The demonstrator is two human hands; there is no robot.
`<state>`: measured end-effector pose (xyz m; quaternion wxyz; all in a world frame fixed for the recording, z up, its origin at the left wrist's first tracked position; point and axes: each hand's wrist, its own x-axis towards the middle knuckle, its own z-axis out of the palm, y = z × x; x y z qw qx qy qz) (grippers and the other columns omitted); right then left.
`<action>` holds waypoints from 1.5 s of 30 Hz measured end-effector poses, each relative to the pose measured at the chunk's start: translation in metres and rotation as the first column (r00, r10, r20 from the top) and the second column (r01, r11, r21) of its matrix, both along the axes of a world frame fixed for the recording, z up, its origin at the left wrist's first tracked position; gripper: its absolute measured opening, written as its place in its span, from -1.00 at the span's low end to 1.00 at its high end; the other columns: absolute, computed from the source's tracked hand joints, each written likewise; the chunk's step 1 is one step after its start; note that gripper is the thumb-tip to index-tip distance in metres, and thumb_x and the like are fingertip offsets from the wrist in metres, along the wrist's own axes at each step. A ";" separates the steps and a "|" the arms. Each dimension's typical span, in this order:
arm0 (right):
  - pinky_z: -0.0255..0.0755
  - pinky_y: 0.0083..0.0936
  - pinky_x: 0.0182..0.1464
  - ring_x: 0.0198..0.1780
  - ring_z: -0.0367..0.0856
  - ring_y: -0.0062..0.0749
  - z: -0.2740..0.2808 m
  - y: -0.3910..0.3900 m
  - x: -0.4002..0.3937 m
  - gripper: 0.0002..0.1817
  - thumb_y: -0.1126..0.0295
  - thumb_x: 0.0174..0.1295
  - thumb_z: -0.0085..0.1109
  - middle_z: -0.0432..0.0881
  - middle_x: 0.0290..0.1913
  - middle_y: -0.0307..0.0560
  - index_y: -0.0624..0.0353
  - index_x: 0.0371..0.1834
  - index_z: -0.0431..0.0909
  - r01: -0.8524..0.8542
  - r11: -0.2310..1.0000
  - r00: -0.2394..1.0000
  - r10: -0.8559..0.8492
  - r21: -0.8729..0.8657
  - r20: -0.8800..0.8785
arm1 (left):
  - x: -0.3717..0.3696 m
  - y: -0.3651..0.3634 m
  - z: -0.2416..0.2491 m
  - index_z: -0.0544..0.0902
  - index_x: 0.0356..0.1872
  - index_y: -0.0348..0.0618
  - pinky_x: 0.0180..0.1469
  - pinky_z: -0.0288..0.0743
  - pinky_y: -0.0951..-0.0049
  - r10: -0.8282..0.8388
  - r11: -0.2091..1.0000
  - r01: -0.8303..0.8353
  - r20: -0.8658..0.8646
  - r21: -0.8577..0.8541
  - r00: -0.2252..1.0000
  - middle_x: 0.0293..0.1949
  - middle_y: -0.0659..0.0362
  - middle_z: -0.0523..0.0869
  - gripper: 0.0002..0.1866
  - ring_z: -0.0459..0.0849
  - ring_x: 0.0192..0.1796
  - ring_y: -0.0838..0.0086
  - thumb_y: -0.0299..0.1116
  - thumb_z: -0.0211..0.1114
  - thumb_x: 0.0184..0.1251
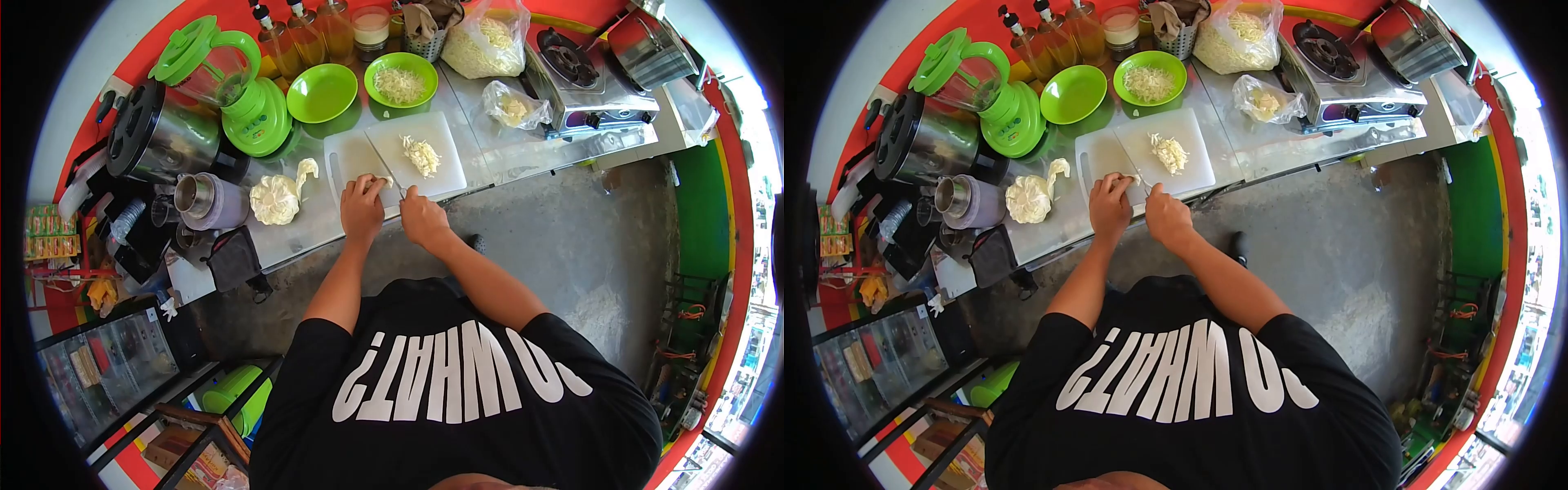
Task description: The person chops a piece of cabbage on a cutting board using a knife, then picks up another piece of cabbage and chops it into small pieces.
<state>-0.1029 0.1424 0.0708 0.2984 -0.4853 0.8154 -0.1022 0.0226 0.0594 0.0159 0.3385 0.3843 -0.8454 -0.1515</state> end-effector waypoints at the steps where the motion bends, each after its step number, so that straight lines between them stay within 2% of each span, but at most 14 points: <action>1: 0.62 0.10 -0.02 -0.09 0.74 0.36 0.001 0.003 0.002 -0.69 0.20 0.56 -0.01 0.73 -0.20 0.44 0.30 -0.03 0.33 0.011 1.000 1.000 -0.011 0.004 -0.010 | 0.000 0.000 -0.001 0.78 -0.11 -0.02 0.03 0.50 0.19 0.003 1.000 -0.003 -0.001 0.003 1.000 -0.07 0.25 0.69 -0.65 0.63 -0.06 0.21 -0.63 0.21 0.14; 3: 0.63 0.09 -0.03 -0.10 0.74 0.36 0.000 0.008 0.006 -0.69 0.20 0.56 -0.01 0.73 -0.21 0.43 0.30 -0.04 0.33 0.019 1.000 1.000 -0.018 0.012 -0.020 | 0.000 -0.002 -0.004 0.78 -0.10 -0.02 0.02 0.50 0.20 0.002 1.000 -0.002 0.002 -0.020 1.000 -0.06 0.25 0.68 -0.65 0.63 -0.06 0.22 -0.62 0.21 0.15; 5: 0.66 -0.02 -0.03 -0.10 0.78 0.24 -0.005 0.009 0.009 -0.70 0.23 0.57 -0.03 0.77 -0.20 0.32 0.31 0.00 0.33 0.031 0.998 0.998 -0.028 0.046 -0.055 | 0.000 -0.002 -0.005 0.78 -0.11 -0.02 0.02 0.49 0.20 0.005 1.000 -0.004 0.004 -0.018 1.000 -0.06 0.26 0.68 -0.66 0.63 -0.06 0.22 -0.63 0.21 0.15; 9: 0.67 -0.04 -0.04 -0.11 0.79 0.23 -0.008 -0.003 0.003 -0.72 0.25 0.55 -0.02 0.77 -0.20 0.32 0.31 0.00 0.33 0.012 1.000 0.998 -0.011 0.010 -0.064 | 0.001 -0.002 -0.005 0.78 -0.08 0.06 0.00 0.47 0.22 0.003 1.000 -0.003 0.027 -0.024 1.000 -0.06 0.33 0.65 -0.65 0.62 -0.04 0.30 -0.60 0.27 0.16; 14: 0.70 -0.08 -0.09 -0.11 0.81 0.18 -0.005 0.004 0.009 -0.79 0.36 0.52 -0.04 0.77 -0.22 0.32 0.32 -0.02 0.34 -0.032 0.999 0.990 0.037 0.040 -0.137 | 0.001 -0.002 -0.008 0.77 -0.09 0.06 -0.01 0.47 0.22 0.015 1.000 -0.014 0.026 -0.017 1.000 -0.07 0.33 0.66 -0.65 0.62 -0.05 0.29 -0.60 0.27 0.16; 17: 0.71 -0.10 -0.10 -0.11 0.81 0.17 -0.007 0.010 0.015 -0.82 0.43 0.46 0.02 0.77 -0.22 0.33 0.33 -0.04 0.35 0.022 0.999 0.996 -0.018 0.043 -0.089 | 0.000 -0.002 -0.010 0.77 -0.09 0.06 -0.01 0.46 0.23 0.022 0.999 -0.022 0.016 -0.028 1.000 -0.07 0.33 0.66 -0.65 0.63 -0.05 0.29 -0.61 0.27 0.15; 21: 0.71 -0.10 -0.09 -0.10 0.81 0.18 -0.006 -0.004 0.007 -0.82 0.46 0.42 0.04 0.77 -0.20 0.34 0.33 -0.04 0.35 -0.008 1.000 0.993 0.011 0.019 -0.115 | 0.000 -0.002 -0.008 0.77 -0.09 0.05 -0.01 0.46 0.22 0.018 0.999 -0.017 0.013 -0.038 1.000 -0.07 0.32 0.66 -0.66 0.62 -0.05 0.28 -0.60 0.27 0.16; 24: 0.72 -0.11 -0.09 -0.09 0.81 0.18 -0.001 -0.010 0.006 -0.82 0.46 0.43 0.03 0.76 -0.19 0.36 0.33 -0.03 0.36 -0.047 0.999 0.990 0.050 0.023 -0.129 | 0.001 -0.002 -0.007 0.77 -0.10 0.05 0.00 0.47 0.22 0.005 1.000 -0.005 0.010 -0.015 1.000 -0.06 0.32 0.66 -0.67 0.62 -0.06 0.28 -0.60 0.26 0.16; 26: 0.64 0.05 -0.03 -0.08 0.76 0.32 -0.004 -0.003 0.008 -0.69 0.22 0.56 -0.01 0.74 -0.19 0.41 0.31 -0.04 0.33 -0.029 0.999 0.996 0.031 0.016 -0.089 | 0.001 -0.001 -0.006 0.77 -0.10 0.04 0.00 0.47 0.22 0.013 1.000 -0.012 0.016 -0.016 1.000 -0.06 0.32 0.66 -0.67 0.62 -0.06 0.27 -0.60 0.27 0.16; 29: 0.64 0.04 -0.02 -0.08 0.76 0.32 -0.006 0.004 0.016 -0.69 0.21 0.56 -0.01 0.74 -0.19 0.41 0.32 -0.05 0.33 0.048 0.998 0.998 -0.045 0.042 -0.051 | 0.000 -0.003 -0.008 0.76 -0.09 0.03 0.01 0.48 0.22 0.021 1.000 -0.021 0.012 -0.018 1.000 -0.05 0.32 0.68 -0.67 0.62 -0.06 0.26 -0.60 0.27 0.16; 33: 0.63 0.06 -0.01 -0.08 0.76 0.32 -0.010 -0.003 0.010 -0.68 0.21 0.56 -0.01 0.74 -0.19 0.41 0.32 -0.04 0.33 0.033 0.999 0.998 -0.031 0.020 -0.057 | 0.001 -0.003 -0.012 0.77 -0.08 0.01 0.01 0.49 0.22 0.014 0.999 -0.015 -0.013 -0.045 1.000 -0.04 0.31 0.70 -0.67 0.62 -0.06 0.25 -0.58 0.28 0.15; 36: 0.69 -0.06 -0.06 -0.09 0.80 0.19 -0.001 -0.007 0.008 -0.71 0.25 0.56 0.00 0.77 -0.17 0.33 0.32 -0.03 0.34 -0.029 0.999 0.995 0.031 0.029 -0.096 | 0.002 -0.003 -0.012 0.77 -0.08 0.00 0.02 0.50 0.22 0.003 1.000 -0.003 -0.007 -0.020 1.000 -0.02 0.30 0.71 -0.68 0.63 -0.05 0.25 -0.57 0.29 0.15; 38: 0.62 0.09 -0.01 -0.08 0.75 0.33 0.000 -0.003 0.010 -0.68 0.21 0.57 -0.03 0.74 -0.19 0.42 0.31 -0.03 0.33 0.014 1.000 0.999 -0.013 0.017 -0.033 | 0.002 -0.003 -0.011 0.77 -0.08 -0.01 0.02 0.51 0.22 0.011 0.999 -0.012 -0.019 -0.030 1.000 -0.02 0.29 0.72 -0.69 0.63 -0.05 0.25 -0.57 0.29 0.16; 45: 0.61 0.09 -0.01 -0.08 0.75 0.33 -0.016 -0.002 0.013 -0.68 0.20 0.58 -0.04 0.74 -0.20 0.41 0.32 -0.04 0.33 0.070 0.998 0.997 -0.070 -0.006 -0.032 | -0.001 -0.002 -0.006 0.78 -0.14 -0.10 0.01 0.54 0.20 0.020 0.999 -0.023 -0.077 -0.034 0.997 -0.06 0.22 0.76 -0.74 0.66 -0.10 0.19 -0.59 0.26 0.20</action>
